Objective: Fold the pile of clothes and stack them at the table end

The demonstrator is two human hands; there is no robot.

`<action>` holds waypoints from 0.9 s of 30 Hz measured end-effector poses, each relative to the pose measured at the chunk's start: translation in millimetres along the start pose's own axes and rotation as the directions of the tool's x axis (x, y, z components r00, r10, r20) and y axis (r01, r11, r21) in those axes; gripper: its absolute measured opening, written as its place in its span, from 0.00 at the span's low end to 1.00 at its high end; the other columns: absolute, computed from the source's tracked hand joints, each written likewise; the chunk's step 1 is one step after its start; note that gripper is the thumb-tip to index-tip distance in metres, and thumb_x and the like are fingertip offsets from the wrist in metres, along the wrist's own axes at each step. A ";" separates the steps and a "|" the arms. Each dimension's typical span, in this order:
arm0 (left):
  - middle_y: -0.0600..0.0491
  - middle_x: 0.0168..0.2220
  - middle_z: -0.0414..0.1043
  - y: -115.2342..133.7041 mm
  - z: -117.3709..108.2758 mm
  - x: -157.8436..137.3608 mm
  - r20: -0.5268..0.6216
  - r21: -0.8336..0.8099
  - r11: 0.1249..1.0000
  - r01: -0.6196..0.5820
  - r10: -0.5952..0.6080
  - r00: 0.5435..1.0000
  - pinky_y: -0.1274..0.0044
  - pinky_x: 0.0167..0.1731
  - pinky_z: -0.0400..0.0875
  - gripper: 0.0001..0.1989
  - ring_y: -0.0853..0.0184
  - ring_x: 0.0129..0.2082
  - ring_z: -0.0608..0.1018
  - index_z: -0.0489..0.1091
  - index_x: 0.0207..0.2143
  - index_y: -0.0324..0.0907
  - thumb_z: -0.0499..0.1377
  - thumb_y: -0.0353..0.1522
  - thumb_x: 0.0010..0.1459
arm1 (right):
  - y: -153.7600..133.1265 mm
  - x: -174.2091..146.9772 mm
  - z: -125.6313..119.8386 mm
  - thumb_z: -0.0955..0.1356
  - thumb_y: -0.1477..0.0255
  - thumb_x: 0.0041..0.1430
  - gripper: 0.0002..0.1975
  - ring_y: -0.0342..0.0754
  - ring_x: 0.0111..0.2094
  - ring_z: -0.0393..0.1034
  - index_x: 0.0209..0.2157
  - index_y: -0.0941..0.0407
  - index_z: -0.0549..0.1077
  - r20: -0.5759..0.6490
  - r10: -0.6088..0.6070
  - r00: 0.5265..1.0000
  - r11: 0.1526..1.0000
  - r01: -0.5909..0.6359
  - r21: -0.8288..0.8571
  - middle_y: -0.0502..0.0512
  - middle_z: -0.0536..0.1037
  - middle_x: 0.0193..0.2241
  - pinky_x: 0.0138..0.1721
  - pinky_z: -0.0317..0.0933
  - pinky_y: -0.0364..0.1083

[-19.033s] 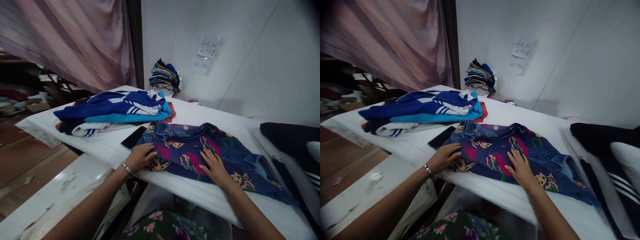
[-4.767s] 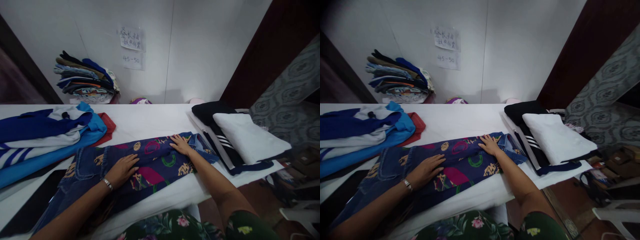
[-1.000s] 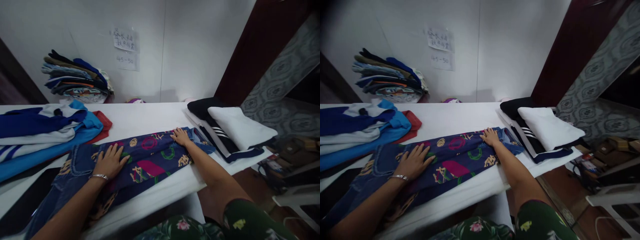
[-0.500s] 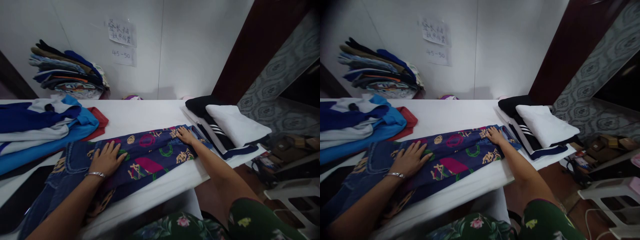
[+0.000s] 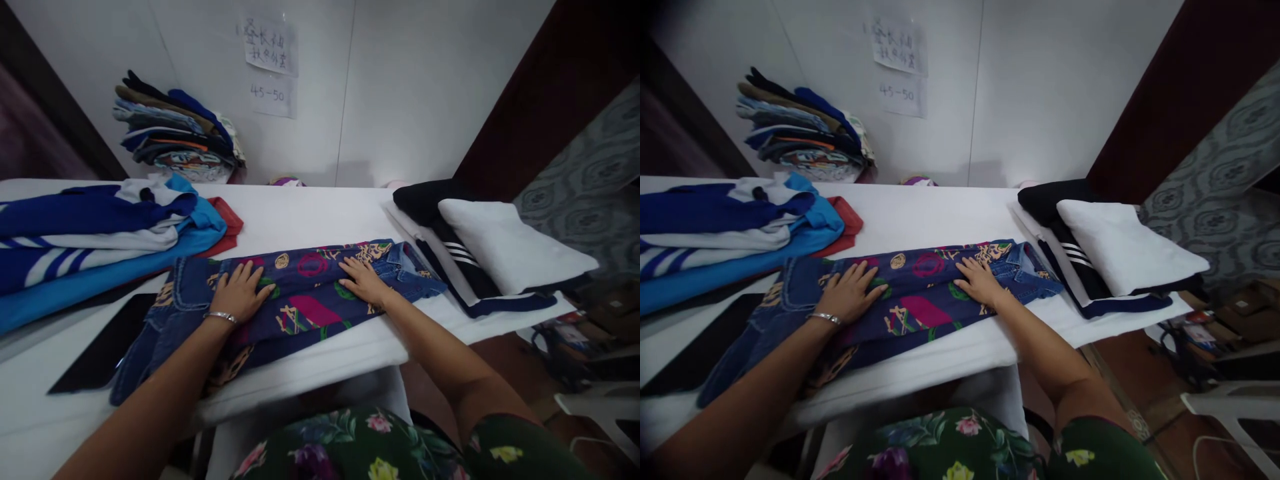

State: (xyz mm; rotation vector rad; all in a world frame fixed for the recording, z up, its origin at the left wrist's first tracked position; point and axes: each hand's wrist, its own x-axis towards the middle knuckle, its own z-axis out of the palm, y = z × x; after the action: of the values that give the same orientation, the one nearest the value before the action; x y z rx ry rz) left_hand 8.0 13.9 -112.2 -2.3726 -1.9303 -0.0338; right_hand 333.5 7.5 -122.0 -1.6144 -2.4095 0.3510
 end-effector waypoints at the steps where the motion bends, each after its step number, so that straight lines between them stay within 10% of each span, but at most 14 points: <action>1: 0.41 0.65 0.53 -0.2 -0.4 -0.4 -0.002 -0.012 1.000 0.003 -0.003 1.000 0.57 0.58 0.53 0.32 0.53 0.64 0.57 0.60 0.61 0.39 0.46 0.47 0.60 | 1.4 -0.4 1.5 0.59 0.57 0.65 0.29 0.55 0.66 0.43 0.63 0.53 0.57 -0.009 -0.001 1.000 1.000 0.001 0.002 0.60 0.54 0.65 0.64 0.35 0.62; 7: 0.45 0.60 0.63 -2.7 -6.1 -6.0 -0.177 -0.191 0.976 -0.104 0.070 0.982 0.61 0.58 0.55 0.24 0.55 0.59 0.64 0.69 0.52 0.43 0.52 0.44 0.58 | 5.2 -5.6 2.4 0.61 0.59 0.64 0.28 0.55 0.66 0.45 0.63 0.52 0.58 -0.132 -0.028 0.991 0.996 0.039 0.084 0.59 0.56 0.64 0.64 0.38 0.62; 14: 0.48 0.42 0.73 0.8 -9.2 -9.2 -0.248 -0.298 0.869 -0.395 0.329 0.911 0.67 0.45 0.64 0.15 0.60 0.43 0.72 0.74 0.39 0.44 0.57 0.43 0.56 | 0.8 -11.4 4.7 0.62 0.65 0.64 0.16 0.51 0.58 0.61 0.50 0.52 0.72 -0.423 -0.239 0.874 0.942 0.314 0.118 0.57 0.73 0.52 0.59 0.53 0.58; 27: 0.51 0.34 0.73 6.7 -12.7 -10.7 -0.173 -0.316 0.844 -0.434 0.398 0.901 0.70 0.39 0.63 0.06 0.63 0.37 0.72 0.71 0.31 0.43 0.54 0.31 0.55 | -21.3 7.4 8.0 0.61 0.67 0.65 0.13 0.52 0.47 0.68 0.41 0.53 0.76 -0.321 -0.286 0.903 0.936 0.335 0.109 0.58 0.76 0.44 0.50 0.61 0.54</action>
State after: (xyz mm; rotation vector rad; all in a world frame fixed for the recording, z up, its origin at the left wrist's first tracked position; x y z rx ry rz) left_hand 12.8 1.1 -100.6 -2.9027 -1.4155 -0.4961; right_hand 309.7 5.9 -122.5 -1.0973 -2.2838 0.2168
